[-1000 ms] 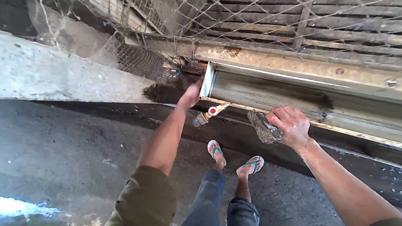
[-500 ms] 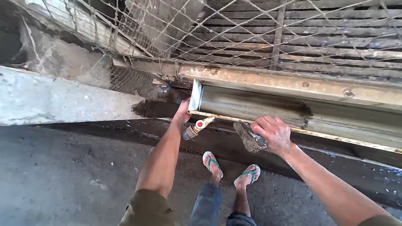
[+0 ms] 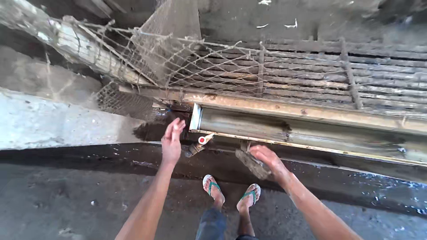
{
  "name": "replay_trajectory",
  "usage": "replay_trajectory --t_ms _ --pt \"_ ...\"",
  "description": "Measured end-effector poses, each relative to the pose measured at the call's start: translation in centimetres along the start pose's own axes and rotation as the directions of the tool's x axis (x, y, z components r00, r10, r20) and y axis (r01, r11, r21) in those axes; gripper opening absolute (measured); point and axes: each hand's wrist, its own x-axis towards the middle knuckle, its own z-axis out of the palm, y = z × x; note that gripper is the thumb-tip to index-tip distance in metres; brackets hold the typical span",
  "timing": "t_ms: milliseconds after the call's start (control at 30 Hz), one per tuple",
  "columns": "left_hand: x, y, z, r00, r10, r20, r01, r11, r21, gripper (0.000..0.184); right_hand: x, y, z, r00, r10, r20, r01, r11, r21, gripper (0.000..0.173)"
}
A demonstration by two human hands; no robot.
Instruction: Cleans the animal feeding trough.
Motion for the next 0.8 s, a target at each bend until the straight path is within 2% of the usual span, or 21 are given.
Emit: replay_trajectory --t_ms 33,67,100,133,167,200,233,267,300,367,433,500,633,733,800 --pt "-1.3 0.3 0.4 0.993 0.098 0.061 -0.105 0.987 0.123 0.049 -1.1 -0.8 0.2 1.0 -0.001 -0.019 0.001 1.0 0.024 0.024" --pt "-2.2 0.5 1.1 0.982 0.123 0.141 -0.157 0.952 0.262 0.052 -2.8 -1.1 0.8 0.999 0.018 -0.047 -0.018 1.0 0.005 0.024" --pt "-2.8 1.0 1.8 0.974 0.036 0.224 -0.13 0.899 0.418 0.062 -5.0 -1.0 1.7 0.992 0.114 -0.045 -0.115 0.993 -0.034 0.026" --pt "-2.9 1.5 2.6 0.956 -0.109 0.274 -0.066 0.826 0.56 0.072 -7.7 -0.6 2.5 0.939 0.344 0.015 -0.342 0.936 -0.085 0.032" --pt "-2.5 1.8 3.4 0.928 -0.235 0.289 -0.011 0.759 0.651 0.075 -9.6 0.1 3.0 0.723 0.679 0.13 -0.665 0.734 -0.137 0.044" --pt "-1.9 1.7 4.1 0.916 -0.29 0.278 0.025 0.732 0.681 0.071 -10.6 1.4 3.4 0.344 0.912 0.222 -0.903 0.387 -0.188 0.056" --pt "-1.5 1.5 4.7 0.917 -0.298 0.265 0.041 0.733 0.679 0.063 -12.4 2.8 3.8 0.084 0.976 0.203 -0.978 0.12 -0.171 0.062" --pt "-1.3 1.7 4.9 0.921 -0.289 0.261 0.042 0.741 0.67 0.056 -14.1 3.4 4.2 -0.03 0.991 0.134 -0.994 -0.017 -0.104 0.065" --pt "-1.2 2.2 4.9 0.934 -0.246 0.259 0.024 0.766 0.642 0.048 -15.3 3.3 4.4 -0.068 0.995 0.078 -0.997 -0.065 -0.03 0.067" --pt "-1.8 3.6 4.2 0.965 -0.127 0.23 -0.03 0.815 0.578 0.038 -17.0 1.5 4.2 -0.058 0.997 0.052 -0.997 -0.06 0.052 0.066" --pt "-1.6 5.5 4.2 0.976 -0.06 0.208 -0.075 0.806 0.587 0.036 -18.7 -0.2 3.8 -0.056 0.997 0.06 -0.992 -0.062 0.108 0.063" --pt "-0.6 5.9 4.6 0.979 -0.092 0.182 -0.049 0.762 0.646 0.037 -20.5 -1.0 3.9 -0.083 0.995 0.051 -0.985 -0.09 0.149 0.06" --pt "1.2 4.4 6.7 0.979 -0.179 0.095 0.056 0.69 0.721 0.043 -22.3 -1.6 4.2 -0.126 0.991 -0.035 -0.96 -0.113 0.254 0.05" --pt "0.6 3.4 7.6 0.992 -0.112 0.064 0.032 0.688 0.725 0.042 -22.5 -2.5 3.5 -0.125 0.99 -0.067 -0.953 -0.101 0.286 0.047" --pt "0.6 2.7 7.6 0.998 -0.009 0.064 -0.039 0.7 0.713 0.039 -22.3 -2.4 3.1 -0.107 0.991 -0.077 -0.952 -0.08 0.296 0.048"
